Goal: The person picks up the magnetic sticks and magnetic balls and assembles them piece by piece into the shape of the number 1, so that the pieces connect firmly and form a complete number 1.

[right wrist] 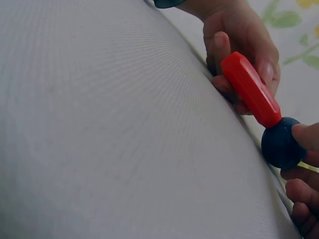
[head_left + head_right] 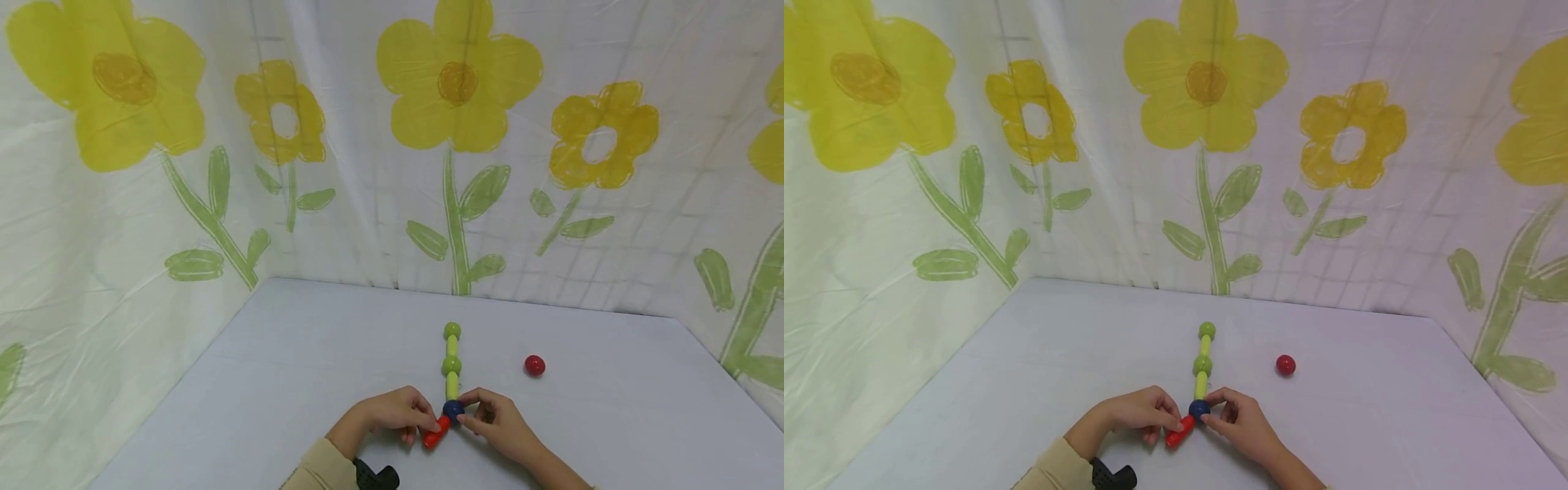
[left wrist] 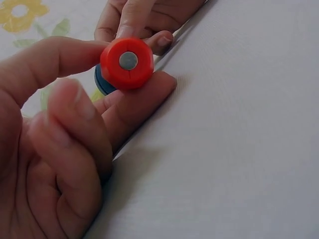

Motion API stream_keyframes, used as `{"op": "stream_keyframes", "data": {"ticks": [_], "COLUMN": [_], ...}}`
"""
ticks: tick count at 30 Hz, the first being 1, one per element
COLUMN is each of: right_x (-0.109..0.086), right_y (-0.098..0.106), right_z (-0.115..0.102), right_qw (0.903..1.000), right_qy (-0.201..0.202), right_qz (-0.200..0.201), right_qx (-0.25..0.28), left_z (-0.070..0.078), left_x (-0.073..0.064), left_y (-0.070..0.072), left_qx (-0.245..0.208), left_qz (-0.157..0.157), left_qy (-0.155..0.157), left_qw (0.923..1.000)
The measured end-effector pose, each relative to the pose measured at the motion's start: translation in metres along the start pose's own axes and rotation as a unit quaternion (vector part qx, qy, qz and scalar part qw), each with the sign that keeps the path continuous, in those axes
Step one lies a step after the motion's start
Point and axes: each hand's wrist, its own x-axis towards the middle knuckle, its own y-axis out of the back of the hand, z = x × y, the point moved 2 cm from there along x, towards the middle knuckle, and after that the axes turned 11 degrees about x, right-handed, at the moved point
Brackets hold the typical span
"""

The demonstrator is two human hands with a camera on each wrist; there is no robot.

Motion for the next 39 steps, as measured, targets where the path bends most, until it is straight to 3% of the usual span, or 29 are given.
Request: {"op": "stream_keyframes", "data": {"ticks": [11, 21, 27, 39], "right_x": [0.0, 0.0, 0.0, 0.0], "right_y": [0.0, 0.001, 0.001, 0.001], "right_z": [0.0, -0.001, -0.001, 0.001], "right_qw": [1.0, 0.9999, 0.9998, 0.9996], "right_qy": [0.003, 0.008, 0.009, 0.018], "right_qz": [-0.002, -0.008, -0.011, -0.008], "right_qx": [-0.004, -0.008, -0.013, -0.019], "left_z": [0.001, 0.01, 0.014, 0.017], "left_x": [0.0, 0.003, 0.005, 0.006], "left_y": [-0.003, -0.017, -0.025, -0.031], "left_qx": [-0.014, -0.017, -0.046, -0.053], "left_qz": [0.016, 0.043, 0.061, 0.08], "left_qy": [0.011, 0.044, 0.061, 0.074], "left_qw": [0.9997, 0.998, 0.9952, 0.9926]}}
